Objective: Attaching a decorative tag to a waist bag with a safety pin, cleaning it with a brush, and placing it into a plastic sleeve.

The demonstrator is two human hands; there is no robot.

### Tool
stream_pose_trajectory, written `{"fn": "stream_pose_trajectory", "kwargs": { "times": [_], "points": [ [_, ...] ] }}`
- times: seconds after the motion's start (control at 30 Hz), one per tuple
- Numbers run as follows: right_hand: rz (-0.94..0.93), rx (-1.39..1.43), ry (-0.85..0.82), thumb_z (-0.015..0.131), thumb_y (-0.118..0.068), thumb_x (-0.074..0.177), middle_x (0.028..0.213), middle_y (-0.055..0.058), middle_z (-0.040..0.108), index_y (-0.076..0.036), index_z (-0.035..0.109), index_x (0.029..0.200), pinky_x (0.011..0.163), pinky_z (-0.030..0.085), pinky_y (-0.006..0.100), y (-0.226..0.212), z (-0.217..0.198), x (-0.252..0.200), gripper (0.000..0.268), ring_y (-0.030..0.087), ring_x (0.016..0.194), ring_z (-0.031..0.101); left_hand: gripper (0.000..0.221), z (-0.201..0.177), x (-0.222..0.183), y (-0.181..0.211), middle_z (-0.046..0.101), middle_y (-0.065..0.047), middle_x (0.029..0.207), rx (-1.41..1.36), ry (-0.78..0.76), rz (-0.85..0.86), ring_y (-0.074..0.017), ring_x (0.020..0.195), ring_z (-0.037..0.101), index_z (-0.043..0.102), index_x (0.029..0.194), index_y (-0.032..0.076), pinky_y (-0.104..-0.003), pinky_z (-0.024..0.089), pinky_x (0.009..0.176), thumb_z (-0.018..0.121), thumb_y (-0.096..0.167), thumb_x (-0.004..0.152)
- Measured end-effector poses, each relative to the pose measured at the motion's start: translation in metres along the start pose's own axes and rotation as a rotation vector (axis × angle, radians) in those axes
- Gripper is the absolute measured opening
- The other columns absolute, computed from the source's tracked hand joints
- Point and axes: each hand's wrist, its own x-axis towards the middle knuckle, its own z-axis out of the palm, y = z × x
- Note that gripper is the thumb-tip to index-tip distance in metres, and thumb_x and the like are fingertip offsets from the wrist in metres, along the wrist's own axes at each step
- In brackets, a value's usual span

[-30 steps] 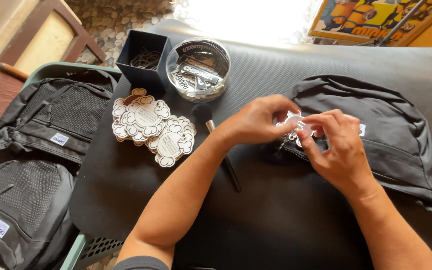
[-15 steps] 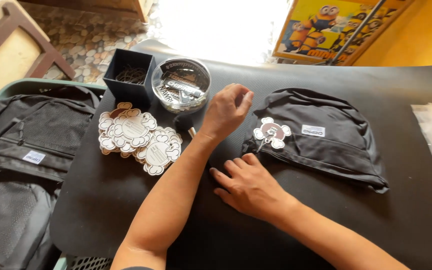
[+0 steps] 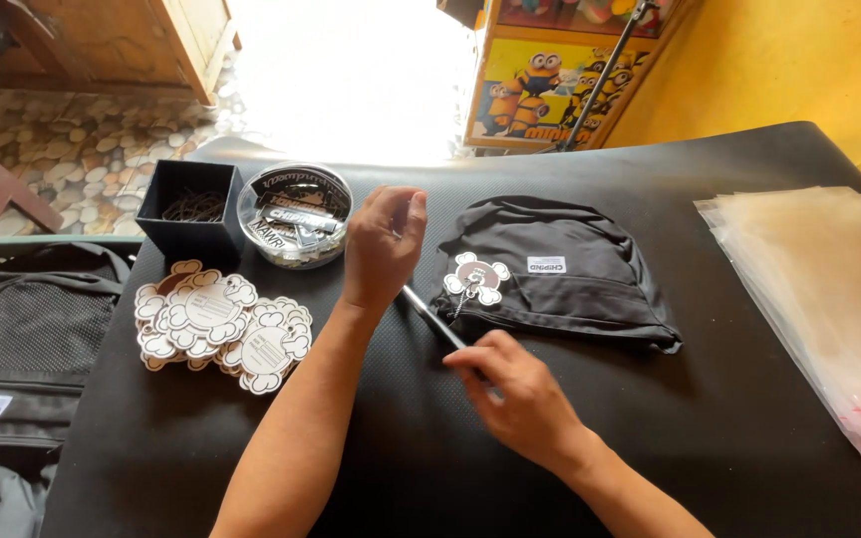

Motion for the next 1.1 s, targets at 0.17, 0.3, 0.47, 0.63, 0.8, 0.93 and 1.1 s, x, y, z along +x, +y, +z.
{"fn": "stream_pose_trajectory", "kwargs": {
  "times": [0.17,0.3,0.47,0.63,0.8,0.93,1.1],
  "points": [
    [0.224,-0.132,0.346,0.058,-0.021,0.104,0.103,0.006,0.075,-0.007,0.068,0.125,0.089,0.055,0.029,0.018,-0.047,-0.029,0.027,0.016,0.093,0.073,0.02,0.013,-0.012,-0.018,0.069,-0.004,0.086,0.087,-0.203,-0.193,-0.0195,0.073,0.064,0.069,0.1,0.011,-0.037,0.05,0.069,0.058,0.027,0.101],
    [0.126,-0.554,0.528,0.065,-0.016,0.11,0.088,0.002,0.076,-0.004,0.074,0.126,0.082,0.056,0.034,0.072,-0.086,-0.038,0.023,0.021,0.082,0.072,0.036,0.017,-0.027,-0.025,0.067,-0.013,0.08,0.152,-0.46,-0.319,-0.0365,0.081,0.071,0.071,0.112,0.01,-0.052,0.057,0.076,0.066,0.043,0.097],
    [0.113,-0.468,0.386,0.069,-0.019,0.102,0.084,0.009,0.071,-0.007,0.076,0.123,0.076,0.056,0.041,0.084,-0.07,-0.019,0.024,0.03,0.081,0.072,0.065,0.011,-0.016,0.001,0.067,-0.014,0.094,0.187,-0.695,-0.387,-0.0405,0.094,0.071,0.068,0.117,0.008,-0.055,0.056,0.086,0.06,0.067,0.091],
    [0.13,-0.472,0.36,0.067,-0.013,0.106,0.091,0.015,0.072,-0.006,0.076,0.119,0.079,0.055,0.045,0.104,-0.086,-0.016,0.018,0.036,0.084,0.071,0.078,0.002,-0.007,0.017,0.065,-0.021,0.106,0.196,-0.847,-0.415,-0.0485,0.105,0.068,0.062,0.126,0.005,-0.061,0.053,0.096,0.066,0.07,0.082],
    [0.268,-0.267,0.305,0.07,-0.022,0.101,0.079,0.005,0.073,-0.014,0.078,0.118,0.071,0.056,0.038,0.081,-0.085,-0.008,0.021,0.023,0.073,0.072,0.079,0.012,-0.015,-0.002,0.062,-0.014,0.105,0.23,-0.88,-0.354,-0.0422,0.102,0.07,0.063,0.131,0.015,-0.053,0.056,0.091,0.066,0.075,0.08],
    [0.196,-0.489,0.36,0.071,-0.016,0.106,0.091,0.013,0.074,-0.008,0.08,0.115,0.077,0.056,0.043,0.105,-0.109,-0.025,0.015,0.035,0.086,0.072,0.081,0.018,-0.023,-0.003,0.061,-0.015,0.104,0.249,-0.873,-0.308,-0.0427,0.101,0.069,0.063,0.131,0.013,-0.051,0.056,0.09,0.07,0.073,0.077],
    [0.398,-0.205,0.271,0.066,-0.013,0.101,0.09,0.007,0.073,-0.002,0.074,0.121,0.066,0.056,0.024,0.058,-0.107,-0.027,0.024,0.012,0.063,0.066,0.062,0.038,-0.04,-0.016,0.052,-0.006,0.097,0.366,-0.727,0.01,-0.0297,0.091,0.052,0.068,0.101,0.014,-0.045,0.044,0.084,0.076,0.07,0.076]
  ]
}}
